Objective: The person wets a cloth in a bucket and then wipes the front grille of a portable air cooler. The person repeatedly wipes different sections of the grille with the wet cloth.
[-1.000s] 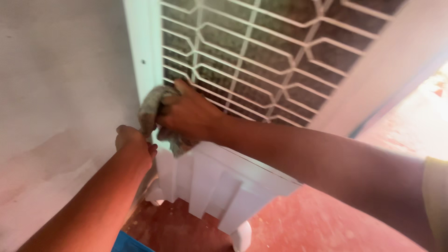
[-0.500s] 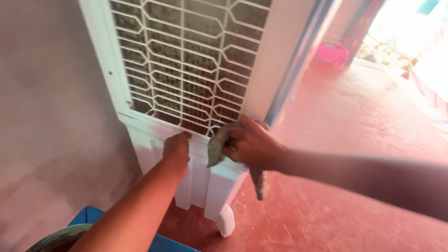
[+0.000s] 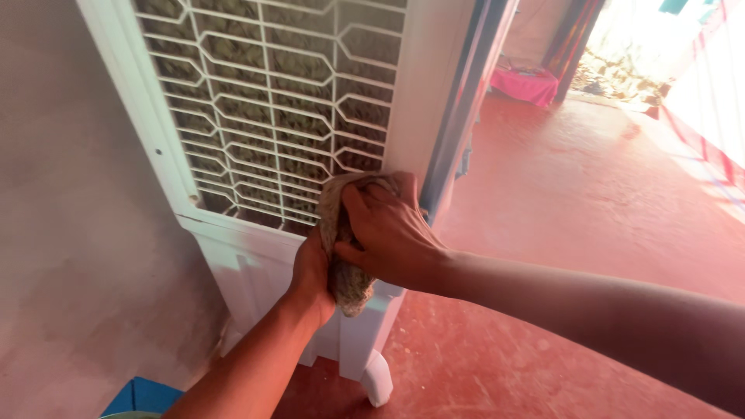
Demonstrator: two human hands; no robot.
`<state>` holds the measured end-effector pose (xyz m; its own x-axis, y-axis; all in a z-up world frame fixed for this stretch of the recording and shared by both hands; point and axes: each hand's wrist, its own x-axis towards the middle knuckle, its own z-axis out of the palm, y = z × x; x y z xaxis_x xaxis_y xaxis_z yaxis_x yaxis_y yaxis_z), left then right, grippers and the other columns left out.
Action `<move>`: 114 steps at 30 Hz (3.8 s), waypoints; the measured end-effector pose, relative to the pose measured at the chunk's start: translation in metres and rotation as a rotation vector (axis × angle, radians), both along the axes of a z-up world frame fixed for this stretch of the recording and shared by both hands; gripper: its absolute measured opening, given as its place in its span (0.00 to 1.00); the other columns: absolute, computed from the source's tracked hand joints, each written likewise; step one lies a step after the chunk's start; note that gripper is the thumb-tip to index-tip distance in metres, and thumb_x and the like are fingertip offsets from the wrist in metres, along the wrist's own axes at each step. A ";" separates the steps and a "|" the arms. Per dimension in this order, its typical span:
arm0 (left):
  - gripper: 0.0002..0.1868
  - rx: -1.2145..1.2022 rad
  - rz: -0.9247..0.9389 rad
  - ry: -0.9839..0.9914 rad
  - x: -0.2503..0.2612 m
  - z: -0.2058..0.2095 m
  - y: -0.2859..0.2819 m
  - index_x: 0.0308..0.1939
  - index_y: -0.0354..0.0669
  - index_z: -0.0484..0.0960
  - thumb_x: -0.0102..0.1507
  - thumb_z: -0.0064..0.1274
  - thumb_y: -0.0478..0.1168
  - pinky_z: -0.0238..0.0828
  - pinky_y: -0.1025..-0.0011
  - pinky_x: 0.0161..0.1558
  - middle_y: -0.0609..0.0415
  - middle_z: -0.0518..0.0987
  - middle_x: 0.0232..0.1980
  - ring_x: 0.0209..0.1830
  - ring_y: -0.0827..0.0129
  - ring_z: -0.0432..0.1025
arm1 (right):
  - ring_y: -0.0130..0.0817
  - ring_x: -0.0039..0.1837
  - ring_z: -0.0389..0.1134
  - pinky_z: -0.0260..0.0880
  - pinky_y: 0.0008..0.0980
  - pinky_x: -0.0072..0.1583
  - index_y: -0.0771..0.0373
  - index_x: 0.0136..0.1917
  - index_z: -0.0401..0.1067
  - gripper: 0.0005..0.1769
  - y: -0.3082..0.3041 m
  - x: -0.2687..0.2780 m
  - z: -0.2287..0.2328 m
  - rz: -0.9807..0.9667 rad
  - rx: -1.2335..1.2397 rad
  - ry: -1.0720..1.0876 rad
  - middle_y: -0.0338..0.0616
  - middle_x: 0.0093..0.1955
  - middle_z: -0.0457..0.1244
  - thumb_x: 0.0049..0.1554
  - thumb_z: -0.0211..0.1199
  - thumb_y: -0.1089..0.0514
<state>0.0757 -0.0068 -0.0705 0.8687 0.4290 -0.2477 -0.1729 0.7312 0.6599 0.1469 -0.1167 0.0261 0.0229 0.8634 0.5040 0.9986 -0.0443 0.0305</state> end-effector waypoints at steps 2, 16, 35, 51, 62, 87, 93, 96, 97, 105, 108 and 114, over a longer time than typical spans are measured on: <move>0.29 0.024 0.028 0.010 -0.004 0.013 0.008 0.60 0.49 0.78 0.69 0.34 0.61 0.78 0.62 0.48 0.54 0.82 0.53 0.49 0.63 0.78 | 0.56 0.57 0.66 0.47 0.58 0.65 0.71 0.55 0.63 0.35 0.010 -0.002 0.002 -0.053 0.023 0.057 0.61 0.47 0.67 0.47 0.70 0.43; 0.26 0.240 0.123 0.069 -0.032 0.028 0.045 0.53 0.46 0.76 0.66 0.43 0.62 0.63 0.57 0.62 0.55 0.78 0.51 0.59 0.64 0.70 | 0.39 0.48 0.73 0.76 0.40 0.50 0.69 0.48 0.77 0.17 0.035 -0.009 0.047 -0.417 0.161 1.624 0.48 0.46 0.71 0.52 0.69 0.53; 0.37 -0.001 0.279 0.180 -0.024 0.027 0.083 0.72 0.60 0.68 0.68 0.21 0.69 0.57 0.70 0.61 0.61 0.78 0.68 0.63 0.63 0.71 | 0.48 0.67 0.62 0.58 0.51 0.68 0.53 0.69 0.66 0.28 0.072 0.038 0.024 0.126 0.212 -0.467 0.50 0.66 0.62 0.57 0.65 0.50; 0.46 -0.145 0.377 0.137 -0.055 -0.034 0.123 0.61 0.46 0.80 0.69 0.13 0.71 0.65 0.74 0.49 0.53 0.86 0.58 0.56 0.70 0.74 | 0.45 0.69 0.64 0.55 0.44 0.74 0.55 0.76 0.58 0.38 0.013 0.045 -0.043 0.295 -0.381 -0.472 0.50 0.65 0.64 0.53 0.60 0.58; 0.54 -0.397 0.493 0.202 -0.059 -0.051 0.167 0.62 0.38 0.81 0.63 0.15 0.77 0.69 0.71 0.51 0.50 0.86 0.54 0.54 0.64 0.80 | 0.44 0.73 0.60 0.55 0.42 0.75 0.57 0.79 0.57 0.43 0.225 0.006 -0.082 0.354 -0.113 -0.563 0.47 0.71 0.61 0.54 0.66 0.51; 0.49 -0.319 0.492 0.284 -0.044 -0.063 0.177 0.62 0.34 0.77 0.67 0.13 0.71 0.69 0.66 0.61 0.47 0.80 0.60 0.60 0.63 0.73 | 0.43 0.75 0.53 0.54 0.42 0.74 0.63 0.77 0.51 0.66 0.140 -0.031 -0.074 0.037 -0.458 -0.502 0.51 0.72 0.56 0.29 0.74 0.46; 0.45 -0.302 0.506 0.230 -0.060 -0.048 0.163 0.64 0.37 0.75 0.70 0.14 0.68 0.68 0.69 0.61 0.47 0.79 0.63 0.62 0.62 0.73 | 0.43 0.75 0.56 0.57 0.41 0.73 0.68 0.62 0.64 0.39 0.139 -0.017 -0.096 0.113 -0.272 -0.577 0.48 0.72 0.59 0.39 0.71 0.56; 0.47 -0.238 0.423 0.127 -0.069 -0.030 0.155 0.64 0.37 0.76 0.70 0.09 0.66 0.69 0.74 0.56 0.47 0.83 0.62 0.60 0.65 0.77 | 0.47 0.69 0.60 0.59 0.42 0.69 0.65 0.67 0.66 0.33 0.099 0.006 -0.106 0.165 -0.116 -0.499 0.55 0.64 0.62 0.49 0.68 0.57; 0.48 -0.195 0.377 0.132 -0.068 -0.026 0.151 0.64 0.39 0.77 0.69 0.08 0.67 0.68 0.75 0.53 0.50 0.84 0.62 0.58 0.67 0.77 | 0.47 0.68 0.60 0.59 0.43 0.69 0.66 0.65 0.66 0.30 0.092 0.010 -0.105 0.149 -0.139 -0.518 0.54 0.63 0.63 0.50 0.67 0.58; 0.50 -0.173 0.323 0.221 -0.058 -0.040 0.159 0.62 0.36 0.81 0.71 0.09 0.68 0.66 0.79 0.40 0.52 0.84 0.52 0.44 0.73 0.75 | 0.47 0.68 0.62 0.58 0.49 0.72 0.59 0.59 0.66 0.23 0.090 0.001 -0.101 0.129 -0.058 -0.471 0.51 0.61 0.65 0.51 0.65 0.59; 0.46 -0.192 0.382 0.286 -0.049 -0.049 0.169 0.60 0.37 0.81 0.71 0.14 0.68 0.65 0.76 0.38 0.53 0.82 0.46 0.38 0.74 0.71 | 0.52 0.71 0.59 0.55 0.51 0.70 0.65 0.60 0.65 0.32 0.087 0.009 -0.091 0.192 -0.251 -0.332 0.53 0.57 0.65 0.43 0.68 0.56; 0.40 -0.193 0.408 0.319 -0.048 -0.050 0.164 0.57 0.43 0.79 0.71 0.17 0.66 0.66 0.73 0.43 0.55 0.80 0.48 0.41 0.70 0.70 | 0.48 0.74 0.55 0.49 0.51 0.71 0.63 0.63 0.64 0.36 0.132 -0.021 -0.092 0.026 -0.177 -0.477 0.53 0.65 0.60 0.39 0.64 0.60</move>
<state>0.0282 0.1575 -0.1202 0.5104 0.6360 -0.5788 -0.2809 0.7594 0.5868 0.1263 0.0154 -0.0659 -0.1966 0.9336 0.2995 0.8723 0.0270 0.4883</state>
